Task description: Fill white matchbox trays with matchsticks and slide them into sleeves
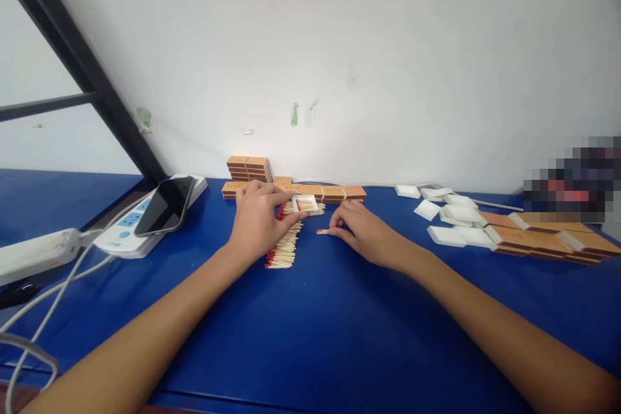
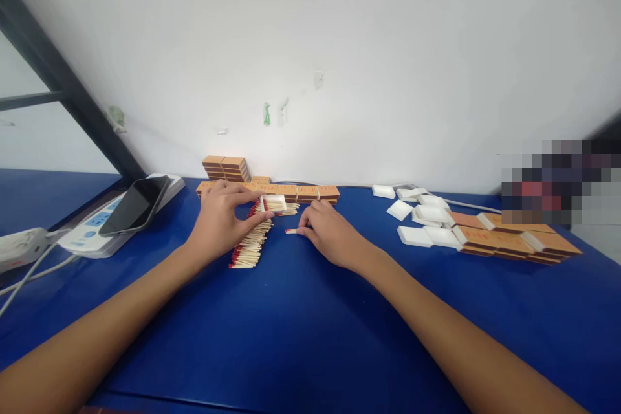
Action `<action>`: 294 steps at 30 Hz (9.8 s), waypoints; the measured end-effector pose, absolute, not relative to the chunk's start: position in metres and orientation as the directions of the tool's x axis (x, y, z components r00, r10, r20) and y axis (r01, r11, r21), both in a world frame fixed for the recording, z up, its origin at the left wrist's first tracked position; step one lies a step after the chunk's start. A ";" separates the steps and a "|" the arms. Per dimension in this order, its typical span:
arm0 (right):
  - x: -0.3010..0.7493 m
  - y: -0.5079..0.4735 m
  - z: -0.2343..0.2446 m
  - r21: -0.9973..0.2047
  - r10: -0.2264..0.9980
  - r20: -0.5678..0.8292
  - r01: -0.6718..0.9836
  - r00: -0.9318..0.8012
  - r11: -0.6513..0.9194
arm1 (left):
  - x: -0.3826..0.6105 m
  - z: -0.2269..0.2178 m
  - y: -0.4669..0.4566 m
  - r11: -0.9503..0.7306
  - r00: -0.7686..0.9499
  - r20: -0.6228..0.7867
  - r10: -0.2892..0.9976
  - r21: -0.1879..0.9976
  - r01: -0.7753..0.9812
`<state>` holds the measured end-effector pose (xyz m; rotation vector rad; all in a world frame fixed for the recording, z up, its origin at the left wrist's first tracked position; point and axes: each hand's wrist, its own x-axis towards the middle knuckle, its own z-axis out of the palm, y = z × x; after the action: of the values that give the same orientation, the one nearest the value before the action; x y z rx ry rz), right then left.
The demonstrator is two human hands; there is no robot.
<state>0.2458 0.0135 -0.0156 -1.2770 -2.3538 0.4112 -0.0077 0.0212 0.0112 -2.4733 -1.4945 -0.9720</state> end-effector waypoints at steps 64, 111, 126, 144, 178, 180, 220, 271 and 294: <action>0.234 0.008 -0.013 -0.432 0.790 0.263 0.665 -0.554 0.609 | -0.006 0.008 0.020 -0.508 0.316 0.545 0.777 0.245 0.826; 0.254 0.003 -0.007 -0.534 0.864 0.310 0.679 -0.398 0.504 | -0.007 0.007 0.021 -0.529 0.334 0.541 0.772 0.254 0.810; 0.248 0.019 -0.011 -0.526 0.805 0.545 0.651 -0.235 0.547 | -0.005 0.011 0.019 -0.529 0.272 0.580 0.768 0.334 0.781; 0.251 0.026 -0.034 -0.427 0.816 0.387 0.701 -0.428 0.571 | -0.010 0.009 0.026 -0.504 0.254 0.598 0.760 0.295 0.812; 0.256 0.021 -0.030 -0.445 0.827 0.336 0.698 -0.450 0.560 | -0.007 0.012 0.023 -0.501 0.258 0.563 0.785 0.334 0.798; 0.258 0.019 -0.025 -0.427 0.816 0.348 0.697 -0.461 0.576 | -0.007 0.010 0.023 -0.502 0.279 0.552 0.786 0.306 0.809; 0.239 0.024 -0.026 -0.405 0.798 0.367 0.690 -0.478 0.600 | -0.009 0.009 0.024 -0.496 0.271 0.572 0.774 0.282 0.821; 0.216 0.027 -0.038 -0.443 0.829 0.448 0.723 -0.334 0.530 | -0.008 0.012 0.023 -0.473 0.246 0.588 0.771 0.269 0.839; 0.240 0.020 -0.004 -0.404 0.797 0.532 0.741 -0.287 0.537 | -0.005 0.010 0.020 -0.511 0.316 0.521 0.793 0.287 0.811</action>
<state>0.2405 0.0200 -0.0044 -1.2393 -2.0696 0.1015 -0.0055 0.0202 0.0104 -2.5253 -1.5398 -0.9737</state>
